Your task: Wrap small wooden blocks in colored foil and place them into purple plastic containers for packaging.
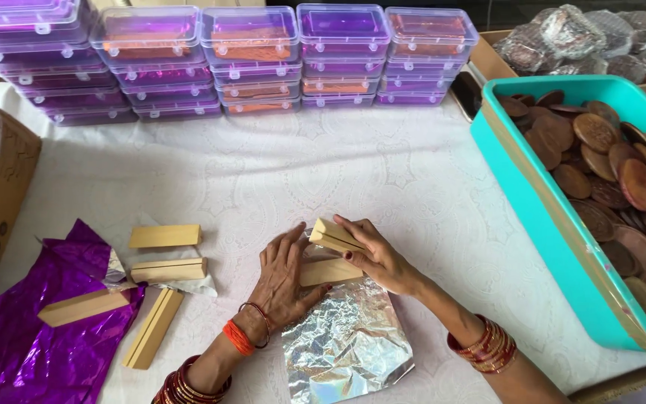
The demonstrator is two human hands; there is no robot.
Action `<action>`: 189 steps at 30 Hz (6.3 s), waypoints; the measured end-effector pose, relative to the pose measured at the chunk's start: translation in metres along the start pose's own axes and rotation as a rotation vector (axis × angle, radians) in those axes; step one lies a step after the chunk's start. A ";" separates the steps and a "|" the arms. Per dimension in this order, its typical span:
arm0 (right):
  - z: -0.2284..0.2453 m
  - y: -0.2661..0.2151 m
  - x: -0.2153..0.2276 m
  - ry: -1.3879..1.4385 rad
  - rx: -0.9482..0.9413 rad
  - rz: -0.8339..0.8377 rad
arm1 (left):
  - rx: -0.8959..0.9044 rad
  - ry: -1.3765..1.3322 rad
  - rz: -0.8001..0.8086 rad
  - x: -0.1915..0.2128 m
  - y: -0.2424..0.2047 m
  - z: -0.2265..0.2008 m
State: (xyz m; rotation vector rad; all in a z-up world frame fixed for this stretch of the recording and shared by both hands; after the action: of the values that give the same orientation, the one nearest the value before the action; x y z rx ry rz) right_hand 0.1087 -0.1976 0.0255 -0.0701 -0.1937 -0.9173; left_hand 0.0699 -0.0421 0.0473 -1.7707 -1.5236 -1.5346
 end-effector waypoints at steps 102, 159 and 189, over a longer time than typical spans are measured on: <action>-0.005 -0.020 0.040 -0.079 0.081 -0.241 | 0.381 0.231 -0.010 0.005 -0.027 0.076; 0.052 -0.006 0.007 -0.683 0.141 -0.043 | 0.338 -0.860 0.086 -0.007 -0.018 0.025; 0.080 -0.039 0.009 -0.666 0.201 -0.178 | 0.102 -0.469 -0.021 0.000 -0.027 0.012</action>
State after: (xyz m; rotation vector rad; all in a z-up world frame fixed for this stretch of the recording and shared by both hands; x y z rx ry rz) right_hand 0.0725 -0.2167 0.1045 -0.1731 -0.9211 -1.0228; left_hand 0.0526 -0.0227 0.0337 -2.1599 -1.7928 -1.0690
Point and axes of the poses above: each hand's wrist, its own y-axis towards the middle knuckle, its own x-axis out of the back of the hand, z = x × y, the point moved 9 cm from there along y, towards the middle knuckle, and after that the axes turned 12 degrees about y, right-handed, at the moved point
